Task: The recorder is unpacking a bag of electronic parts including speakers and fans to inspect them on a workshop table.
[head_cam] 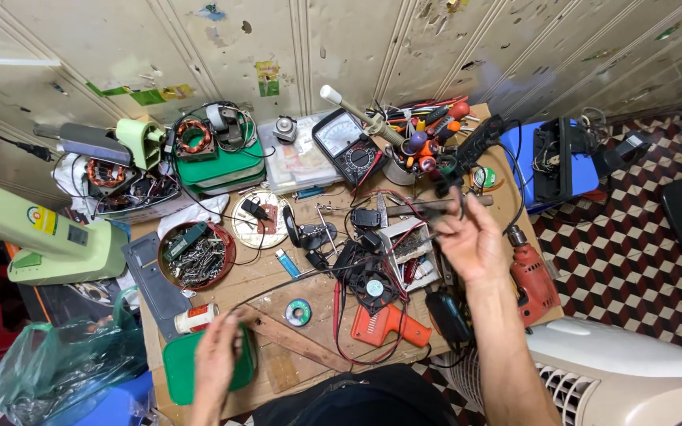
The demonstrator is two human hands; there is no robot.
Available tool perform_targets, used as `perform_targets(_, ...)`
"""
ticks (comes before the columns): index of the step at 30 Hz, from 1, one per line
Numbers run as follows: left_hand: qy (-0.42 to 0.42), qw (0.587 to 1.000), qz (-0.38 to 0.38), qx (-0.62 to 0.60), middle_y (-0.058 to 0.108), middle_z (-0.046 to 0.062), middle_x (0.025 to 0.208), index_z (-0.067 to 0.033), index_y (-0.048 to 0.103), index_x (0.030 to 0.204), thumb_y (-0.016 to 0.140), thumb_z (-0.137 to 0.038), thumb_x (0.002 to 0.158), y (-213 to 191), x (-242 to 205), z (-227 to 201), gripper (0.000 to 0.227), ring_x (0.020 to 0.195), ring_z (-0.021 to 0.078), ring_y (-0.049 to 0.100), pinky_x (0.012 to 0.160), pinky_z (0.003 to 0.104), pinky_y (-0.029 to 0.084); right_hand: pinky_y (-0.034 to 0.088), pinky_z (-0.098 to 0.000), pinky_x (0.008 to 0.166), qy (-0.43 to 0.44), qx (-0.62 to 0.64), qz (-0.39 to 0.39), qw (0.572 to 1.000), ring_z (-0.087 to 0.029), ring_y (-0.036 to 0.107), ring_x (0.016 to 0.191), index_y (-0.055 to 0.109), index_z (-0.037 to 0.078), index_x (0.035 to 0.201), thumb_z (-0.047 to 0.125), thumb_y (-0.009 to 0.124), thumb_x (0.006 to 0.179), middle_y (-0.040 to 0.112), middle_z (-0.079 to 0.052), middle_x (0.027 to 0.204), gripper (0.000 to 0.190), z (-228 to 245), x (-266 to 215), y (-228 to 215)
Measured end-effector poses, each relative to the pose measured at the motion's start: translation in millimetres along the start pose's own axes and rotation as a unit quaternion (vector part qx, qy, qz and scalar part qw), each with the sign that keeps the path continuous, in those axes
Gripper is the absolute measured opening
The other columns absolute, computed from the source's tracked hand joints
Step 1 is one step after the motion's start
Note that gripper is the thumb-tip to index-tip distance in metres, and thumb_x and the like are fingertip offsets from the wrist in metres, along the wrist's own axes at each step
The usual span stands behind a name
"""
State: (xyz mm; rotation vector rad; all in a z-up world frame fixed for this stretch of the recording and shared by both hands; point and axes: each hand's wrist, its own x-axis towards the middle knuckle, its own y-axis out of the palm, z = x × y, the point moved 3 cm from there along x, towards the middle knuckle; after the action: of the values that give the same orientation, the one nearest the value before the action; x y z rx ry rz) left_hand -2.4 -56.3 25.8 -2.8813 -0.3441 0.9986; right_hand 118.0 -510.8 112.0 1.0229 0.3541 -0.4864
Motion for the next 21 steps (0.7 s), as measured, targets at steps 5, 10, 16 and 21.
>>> perform_targets(5, 0.005, 0.994, -0.087, -0.067, 0.059, 0.0, 0.081, -0.0059, 0.068, 0.119, 0.059, -0.027, 0.102, -78.8, 36.7, 52.6, 0.029, 0.067, 0.0084, 0.05, 0.056, 0.023, 0.041, 0.042, -0.0204, 0.058, -0.037, -0.055, -0.037, 0.997, -0.007, 0.05, 0.056, 0.067, 0.002, 0.111, 0.014, 0.078, 0.094, 0.07, -0.002, 0.085, 0.023, 39.9, 23.0, -46.2)
perform_targets(10, 0.029, 0.989, -0.134, -0.06, 0.06, 0.0, 0.083, -0.0002, 0.068, 0.118, 0.064, -0.021, 0.105, -99.9, 46.1, 63.4, 0.025, 0.068, 0.0086, 0.049, 0.058, 0.022, 0.039, 0.043, -0.0228, 0.058, -0.031, -0.102, -0.094, 0.99, -0.009, 0.049, 0.057, 0.07, 0.001, 0.111, 0.024, 0.07, 0.094, 0.067, -0.002, 0.079, 0.029, 37.4, 18.0, -57.9)
perform_targets(16, 0.04, 0.97, -0.23, -0.066, 0.069, 0.003, 0.084, -0.0026, 0.063, 0.114, 0.081, -0.013, 0.086, -98.7, 42.4, 50.0, 0.034, 0.07, 0.0077, 0.059, 0.059, 0.021, 0.044, 0.04, -0.0247, 0.056, -0.097, -0.06, -0.206, 0.972, -0.009, 0.05, 0.059, 0.057, 0.006, 0.113, 0.03, 0.056, 0.104, 0.07, -0.003, 0.076, 0.025, 37.4, 16.4, -86.7)
perform_targets(21, 0.034, 0.966, -0.255, 0.02, 0.065, 0.014, 0.089, 0.0009, 0.068, 0.109, 0.086, -0.026, 0.092, -94.1, 35.0, 52.6, 0.036, 0.069, 0.015, 0.056, 0.058, 0.026, 0.041, 0.029, -0.0274, 0.042, -0.038, -0.462, -0.094, 0.881, -0.012, 0.031, 0.041, 0.073, -0.001, 0.112, 0.032, 0.051, 0.106, 0.039, 0.0, 0.052, 0.04, 14.4, -32.6, -30.4)
